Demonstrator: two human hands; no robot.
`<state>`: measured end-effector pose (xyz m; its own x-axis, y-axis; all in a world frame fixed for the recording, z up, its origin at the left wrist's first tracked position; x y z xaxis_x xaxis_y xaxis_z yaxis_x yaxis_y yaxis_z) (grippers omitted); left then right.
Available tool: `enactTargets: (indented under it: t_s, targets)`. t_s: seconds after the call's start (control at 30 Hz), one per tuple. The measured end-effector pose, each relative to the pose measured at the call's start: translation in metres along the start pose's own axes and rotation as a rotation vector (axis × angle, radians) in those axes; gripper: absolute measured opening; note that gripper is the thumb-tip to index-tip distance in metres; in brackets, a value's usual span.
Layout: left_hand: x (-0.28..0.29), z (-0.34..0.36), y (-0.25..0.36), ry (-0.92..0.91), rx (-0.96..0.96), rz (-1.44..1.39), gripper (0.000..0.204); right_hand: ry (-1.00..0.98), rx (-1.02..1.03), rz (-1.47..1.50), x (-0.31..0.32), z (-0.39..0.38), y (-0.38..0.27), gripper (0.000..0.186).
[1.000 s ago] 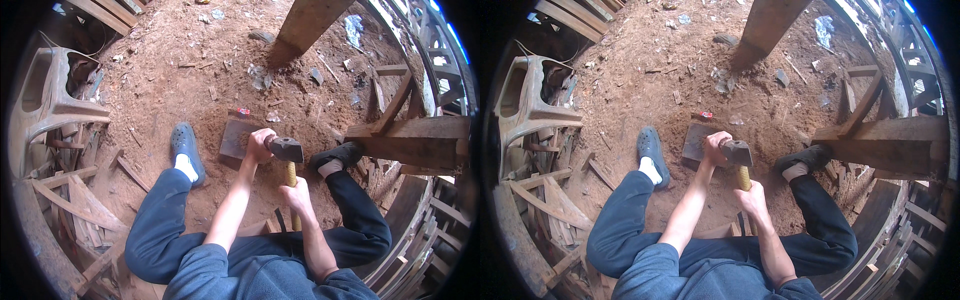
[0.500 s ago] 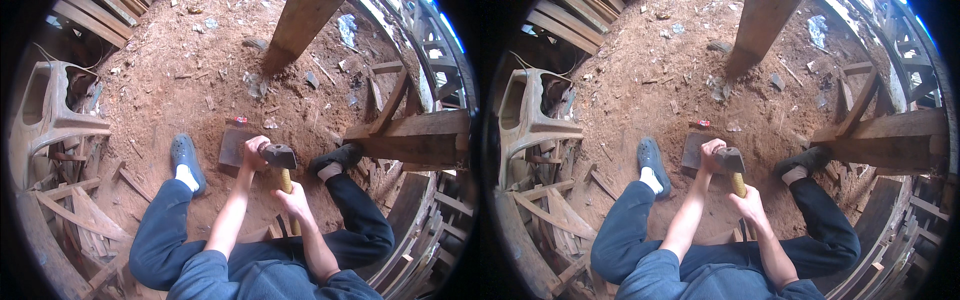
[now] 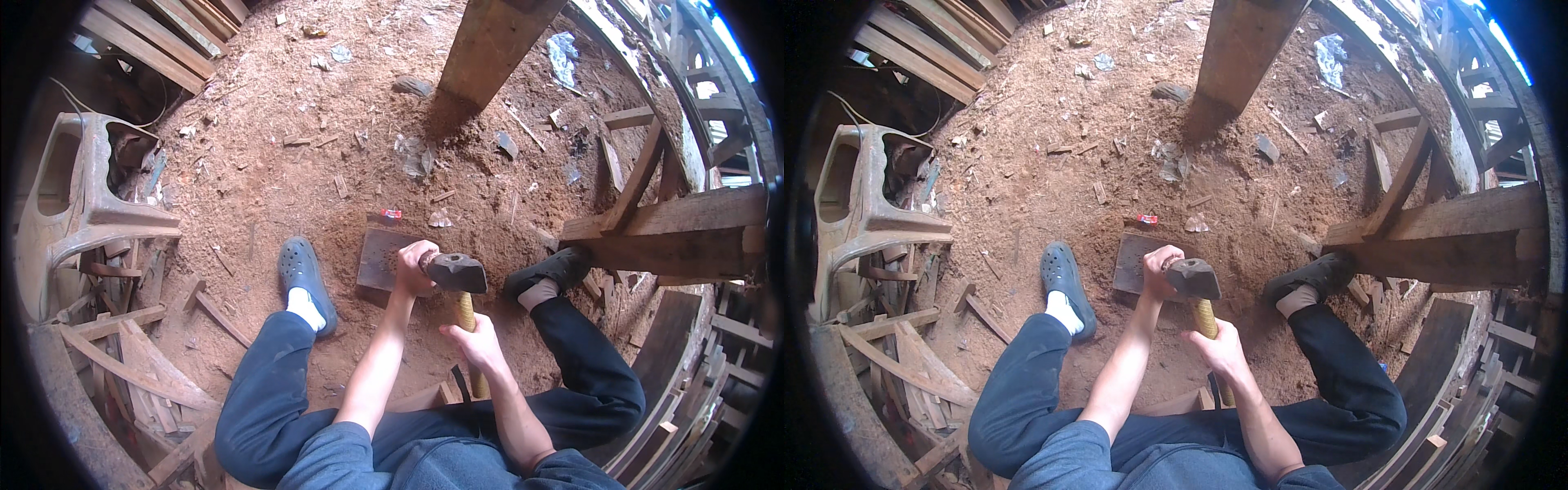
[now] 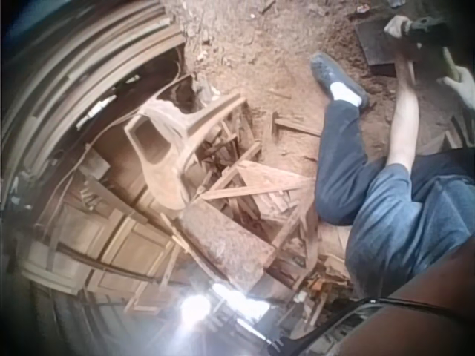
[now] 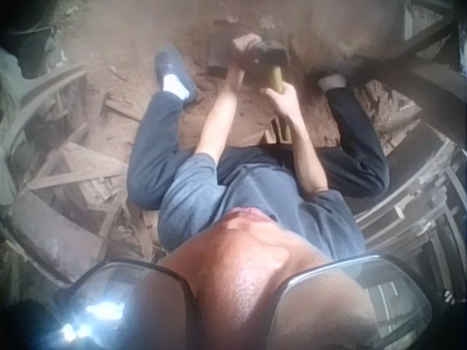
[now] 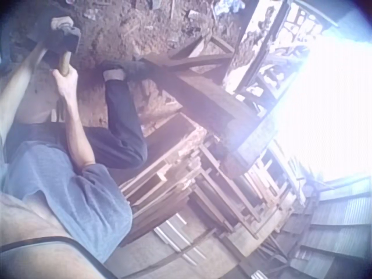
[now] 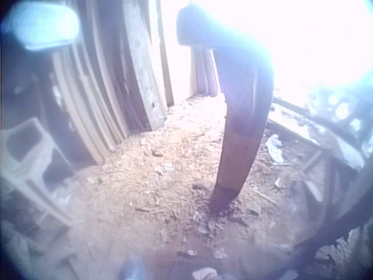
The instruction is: The person sits on the ground and repeatedly strikes a small metal object with a hammer. The metal piece is held steady with the left hand while the right hand swings the hammer to hit it multiple times.
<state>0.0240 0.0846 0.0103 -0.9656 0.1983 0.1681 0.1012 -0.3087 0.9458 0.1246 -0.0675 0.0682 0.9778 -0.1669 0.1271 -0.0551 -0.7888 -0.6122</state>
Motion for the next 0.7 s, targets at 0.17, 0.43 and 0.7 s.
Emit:
enactTargets:
  t_s: [0.17, 0.43, 0.7]
  targets:
    - [0.001, 0.002, 0.004, 0.006, -0.018, 0.005, 0.020, 0.029, -0.042, -0.016, 0.002, -0.001, 0.001, 0.012]
    - [0.000, 0.002, 0.006, 0.011, -0.017, 0.015, 0.017, 0.070, -0.083, -0.050, 0.004, -0.004, -0.004, 0.020]
    - [-0.003, 0.003, 0.007, 0.021, -0.033, 0.009, 0.016, 0.058, -0.071, -0.011, 0.004, -0.004, -0.007, 0.029]
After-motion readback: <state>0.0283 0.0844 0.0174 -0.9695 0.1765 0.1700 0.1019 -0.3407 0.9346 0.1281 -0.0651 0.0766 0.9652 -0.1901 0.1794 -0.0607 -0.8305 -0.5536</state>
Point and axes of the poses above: each hand's wrist, its own z-axis towards the middle knuckle, its own x-axis out of the back of the hand, y = z × x, the point moved 6 cm from there along z, towards the middle knuckle, and after that the axes turned 4 degrees about y, right-handed, at the moved point
